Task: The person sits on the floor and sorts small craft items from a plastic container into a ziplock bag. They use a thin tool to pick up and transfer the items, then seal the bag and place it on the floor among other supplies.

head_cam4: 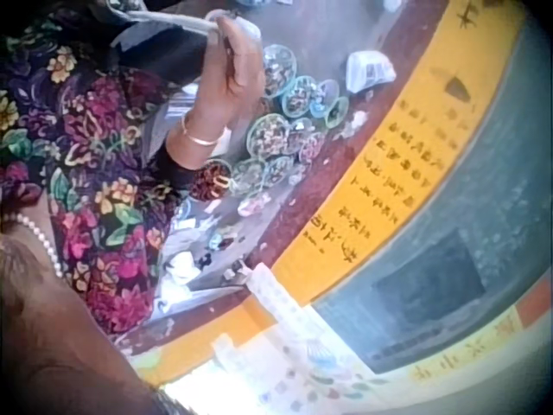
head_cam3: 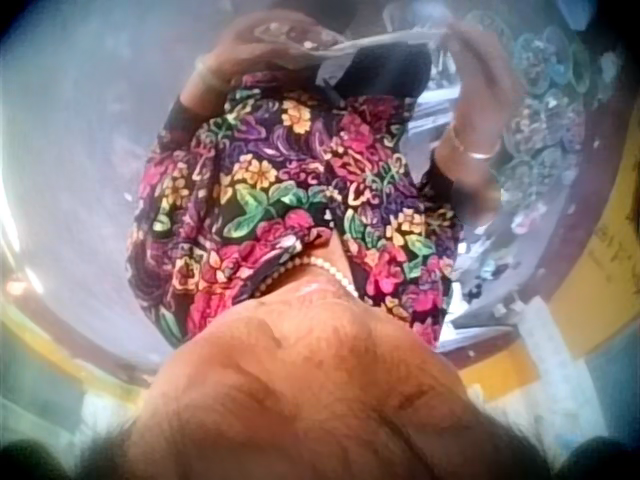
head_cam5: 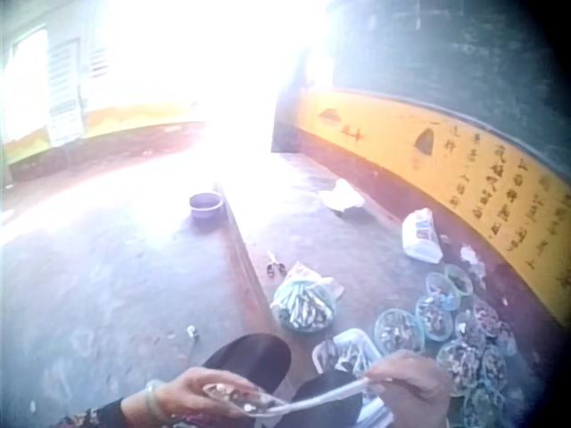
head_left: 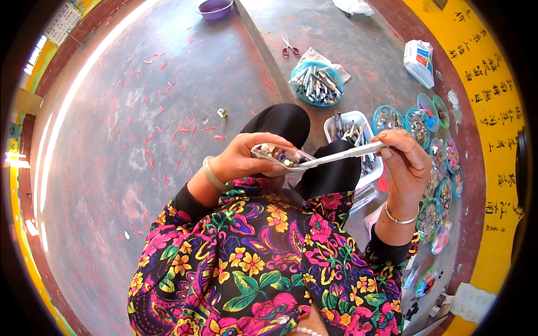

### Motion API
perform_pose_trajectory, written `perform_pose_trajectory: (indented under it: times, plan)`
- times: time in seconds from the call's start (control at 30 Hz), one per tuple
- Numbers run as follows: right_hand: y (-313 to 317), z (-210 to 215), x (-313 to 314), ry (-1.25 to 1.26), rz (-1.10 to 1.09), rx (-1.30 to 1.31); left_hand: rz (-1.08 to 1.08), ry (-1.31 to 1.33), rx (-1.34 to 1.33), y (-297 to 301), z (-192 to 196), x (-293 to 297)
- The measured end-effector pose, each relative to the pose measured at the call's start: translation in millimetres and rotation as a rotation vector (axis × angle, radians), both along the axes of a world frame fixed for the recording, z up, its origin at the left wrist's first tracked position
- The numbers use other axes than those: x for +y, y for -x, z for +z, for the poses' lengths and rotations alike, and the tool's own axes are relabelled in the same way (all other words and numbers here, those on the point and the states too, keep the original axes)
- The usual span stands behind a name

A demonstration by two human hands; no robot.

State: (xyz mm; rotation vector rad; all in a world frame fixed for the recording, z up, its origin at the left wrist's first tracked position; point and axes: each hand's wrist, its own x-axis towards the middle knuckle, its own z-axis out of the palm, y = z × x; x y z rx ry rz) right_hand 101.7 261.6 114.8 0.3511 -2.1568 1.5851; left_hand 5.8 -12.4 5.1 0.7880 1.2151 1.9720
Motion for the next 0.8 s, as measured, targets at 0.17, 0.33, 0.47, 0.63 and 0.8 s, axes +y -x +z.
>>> perform_pose_trajectory:
  times: [0.17,0.33,0.47,0.63,0.8]
  plan:
    - [13.8,6.3,-8.9,-0.054,0.103,-0.029,-0.022,0.018,0.022,0.4,2.9,-0.1]
    - [22.1,8.5,-23.2,-0.170,0.194,-0.020,-0.037,0.033,0.029,0.9,4.4,1.0]
    - [25.9,10.0,-34.9,-0.260,0.250,-0.011,-0.031,0.019,0.044,0.7,4.1,1.8]
    - [27.6,-4.6,-47.7,-0.350,0.317,0.004,-0.037,0.004,0.016,1.6,2.6,0.0]
    - [24.7,-32.5,-53.3,-0.411,0.282,0.010,-0.044,0.007,-0.035,2.2,2.6,0.2]
